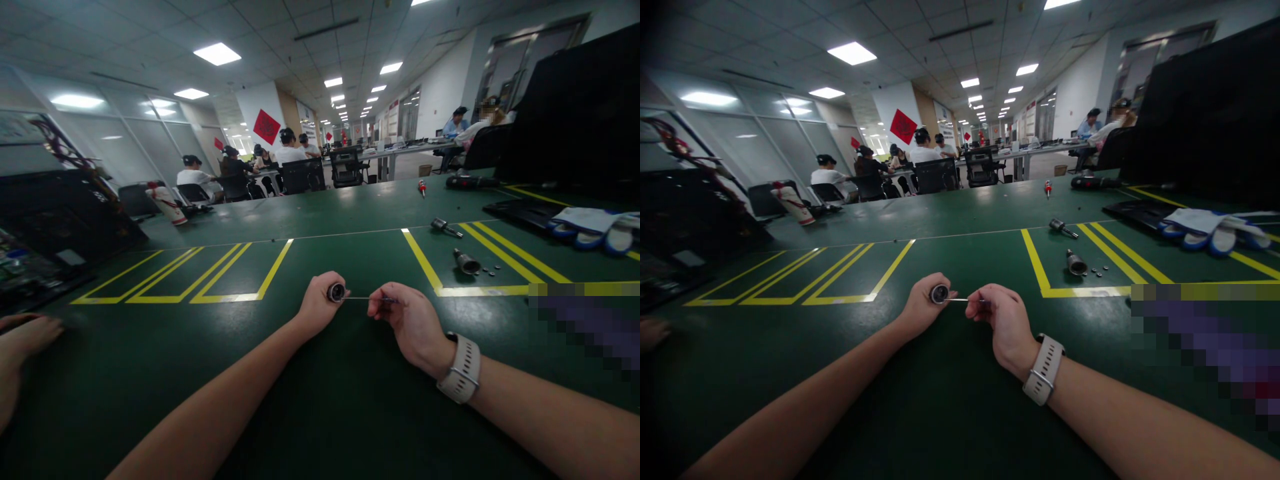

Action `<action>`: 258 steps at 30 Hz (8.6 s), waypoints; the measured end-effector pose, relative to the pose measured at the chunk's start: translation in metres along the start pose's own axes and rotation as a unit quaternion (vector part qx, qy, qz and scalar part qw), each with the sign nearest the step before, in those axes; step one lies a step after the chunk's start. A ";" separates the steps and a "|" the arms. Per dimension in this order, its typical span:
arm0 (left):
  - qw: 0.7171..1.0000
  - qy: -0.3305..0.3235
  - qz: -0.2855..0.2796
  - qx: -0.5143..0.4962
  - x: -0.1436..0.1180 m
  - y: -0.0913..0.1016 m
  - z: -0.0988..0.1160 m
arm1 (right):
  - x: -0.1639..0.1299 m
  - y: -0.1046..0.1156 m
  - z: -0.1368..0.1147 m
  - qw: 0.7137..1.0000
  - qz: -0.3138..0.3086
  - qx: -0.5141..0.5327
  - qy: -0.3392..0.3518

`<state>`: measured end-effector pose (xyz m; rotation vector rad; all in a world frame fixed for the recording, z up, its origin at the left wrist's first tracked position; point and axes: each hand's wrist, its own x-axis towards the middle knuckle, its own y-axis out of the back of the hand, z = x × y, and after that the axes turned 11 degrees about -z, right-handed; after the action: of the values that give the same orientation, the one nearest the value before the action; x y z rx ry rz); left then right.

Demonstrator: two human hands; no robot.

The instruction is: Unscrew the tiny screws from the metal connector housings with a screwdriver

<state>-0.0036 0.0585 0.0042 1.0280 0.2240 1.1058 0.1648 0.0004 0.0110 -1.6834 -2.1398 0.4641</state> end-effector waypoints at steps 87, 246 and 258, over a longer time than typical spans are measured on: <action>0.995 -0.028 0.001 0.095 0.001 -0.001 0.006 | -0.010 -0.003 -0.003 0.974 -0.062 -0.209 0.058; 0.986 -0.062 -0.097 0.120 0.000 0.000 0.004 | 0.001 -0.001 -0.005 0.992 0.100 -0.076 0.004; 0.986 -0.052 -0.103 0.117 0.000 0.001 0.005 | -0.001 -0.001 -0.006 0.987 0.073 -0.138 -0.025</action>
<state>-0.0007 0.0556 0.0076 1.2384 0.3749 0.8492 0.1666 -0.0003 0.0168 -2.0075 -2.2089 0.2612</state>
